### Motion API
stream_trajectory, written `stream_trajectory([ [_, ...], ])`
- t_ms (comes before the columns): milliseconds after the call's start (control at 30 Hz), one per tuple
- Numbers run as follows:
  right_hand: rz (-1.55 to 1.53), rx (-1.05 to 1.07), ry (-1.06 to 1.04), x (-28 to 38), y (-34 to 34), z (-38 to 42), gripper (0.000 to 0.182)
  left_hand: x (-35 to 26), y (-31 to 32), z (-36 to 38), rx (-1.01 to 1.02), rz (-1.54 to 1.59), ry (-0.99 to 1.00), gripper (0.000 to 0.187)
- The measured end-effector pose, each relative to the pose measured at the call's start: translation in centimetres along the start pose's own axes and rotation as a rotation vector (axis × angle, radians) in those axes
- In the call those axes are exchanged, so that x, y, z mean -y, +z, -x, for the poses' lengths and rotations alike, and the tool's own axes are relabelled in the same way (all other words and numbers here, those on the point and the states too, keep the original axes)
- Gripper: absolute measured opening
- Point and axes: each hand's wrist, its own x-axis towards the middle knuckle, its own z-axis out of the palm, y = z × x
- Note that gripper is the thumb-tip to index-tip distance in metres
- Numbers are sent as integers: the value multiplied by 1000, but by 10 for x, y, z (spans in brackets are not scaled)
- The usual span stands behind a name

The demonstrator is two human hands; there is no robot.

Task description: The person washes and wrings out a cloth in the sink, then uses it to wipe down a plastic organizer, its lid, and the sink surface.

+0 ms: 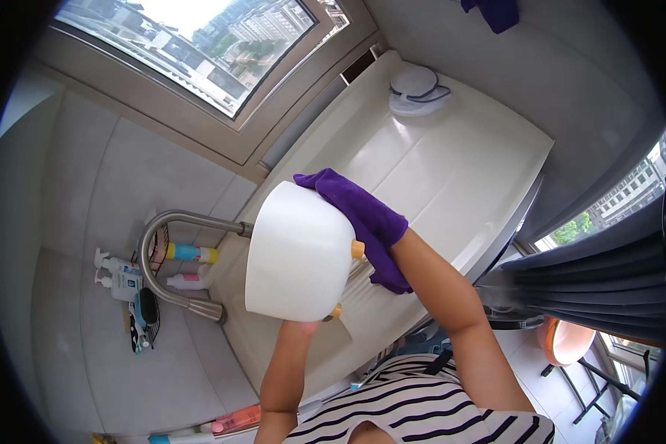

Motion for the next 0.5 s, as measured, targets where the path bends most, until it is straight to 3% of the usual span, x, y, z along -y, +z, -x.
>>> stream_trajectory([
  [67, 129, -109, -48, -24, -17, -2, 27, 6, 13, -4, 1, 26, -61, 34],
  [133, 272, -247, -97, -26, -25, 10, 24, 18, 45, -10, -66, -116, 269, 43],
  [167, 318, -220, -244, -13, -16, 23, 21, 26, 47, -18, -49, -107, 240, 43],
  [233, 367, -176, -448, -6, -9, 49, 20, 37, 45, -35, -50, -339, 453, 48],
  [300, 97, -197, -290, -14, -9, 75, 26, 29, 74, -52, -89, -432, 407, 43],
  [433, -905, -233, 148, -55, -39, 136, 36, 49, 99, -109, -86, -678, 402, 43],
  [467, -987, -269, 227, -66, -47, 150, 39, 60, 114, -118, -52, -663, 361, 42],
  [500, -599, -417, 272, -104, -63, 168, 42, 76, 120, -137, -22, -698, 368, 41],
])
